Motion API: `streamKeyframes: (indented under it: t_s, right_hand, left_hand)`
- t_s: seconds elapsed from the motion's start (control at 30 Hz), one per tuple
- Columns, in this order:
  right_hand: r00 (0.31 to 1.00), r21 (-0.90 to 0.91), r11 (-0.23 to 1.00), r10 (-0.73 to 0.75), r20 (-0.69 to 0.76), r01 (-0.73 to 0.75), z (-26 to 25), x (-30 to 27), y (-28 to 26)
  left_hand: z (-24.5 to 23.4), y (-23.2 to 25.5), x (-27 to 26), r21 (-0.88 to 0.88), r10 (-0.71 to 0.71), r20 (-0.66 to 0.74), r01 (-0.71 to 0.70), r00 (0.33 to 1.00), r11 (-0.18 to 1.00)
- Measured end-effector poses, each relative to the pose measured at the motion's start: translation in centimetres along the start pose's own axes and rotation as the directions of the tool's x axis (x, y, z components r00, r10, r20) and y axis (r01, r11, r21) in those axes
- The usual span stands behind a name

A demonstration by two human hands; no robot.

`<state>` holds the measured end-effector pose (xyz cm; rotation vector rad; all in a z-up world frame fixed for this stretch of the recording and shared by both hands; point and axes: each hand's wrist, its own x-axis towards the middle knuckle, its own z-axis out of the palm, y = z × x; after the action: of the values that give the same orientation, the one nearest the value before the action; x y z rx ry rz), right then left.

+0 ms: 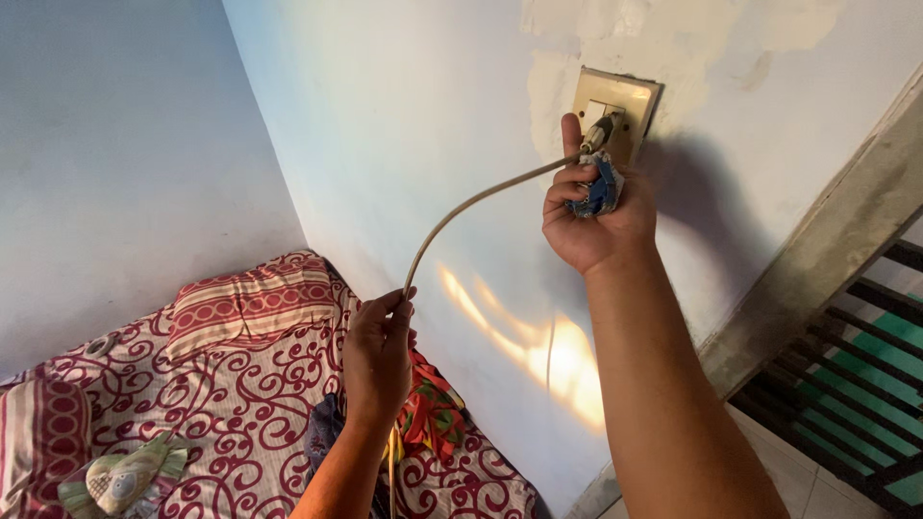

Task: The person wraps electrical tape around a power strip cord, plugs it into a wall socket, then moves a small fan and a stool. They place a pedestal fan on a table, use a screwdriver to loosen the front grille, and remove it to access the fan blades.

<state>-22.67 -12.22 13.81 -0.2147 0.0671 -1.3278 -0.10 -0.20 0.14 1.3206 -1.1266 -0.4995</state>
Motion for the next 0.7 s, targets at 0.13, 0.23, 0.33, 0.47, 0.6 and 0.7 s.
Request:
streamKeyframes:
  t_s: [0.13, 0.23, 0.33, 0.47, 0.6, 0.7]
  right_hand:
    - [1.000, -0.020, 1.000, 0.001, -0.008, -0.002, 0.2, 0.1, 0.1]
    - [1.000, -0.044, 0.999, -0.013, -0.001, 0.013, 0.3, 0.0, 0.1]
    - [1.000, -0.049, 0.999, -0.007, -0.006, 0.007, 0.4, 0.1, 0.2]
    - [0.999, -0.080, 0.996, -0.027, -0.038, 0.024, 0.4, 0.0, 0.4]
    - [0.997, -0.042, 0.998, -0.052, -0.049, 0.050, 0.4, -0.2, 0.5]
    - [0.999, -0.055, 0.998, 0.006, -0.049, -0.008, 0.5, -0.2, 0.4]
  left_hand:
    - [0.5, 0.4, 0.1, -0.005, -0.019, -0.001, 0.019, 1.000, 1.000]
    - [0.9, 0.6, -0.1, -0.009, -0.073, 0.009, 0.073, 0.997, 0.997]
    - [1.3, 0.7, -0.2, -0.015, -0.083, 0.016, 0.083, 0.996, 0.996]
    - [1.8, 0.5, -0.1, -0.030, -0.092, 0.019, 0.093, 0.996, 0.995]
    - [1.9, 0.4, -0.1, -0.028, -0.096, 0.033, 0.097, 0.995, 0.995]
    - [1.9, 0.4, -0.1, 0.000, -0.097, 0.030, 0.097, 0.995, 0.995]
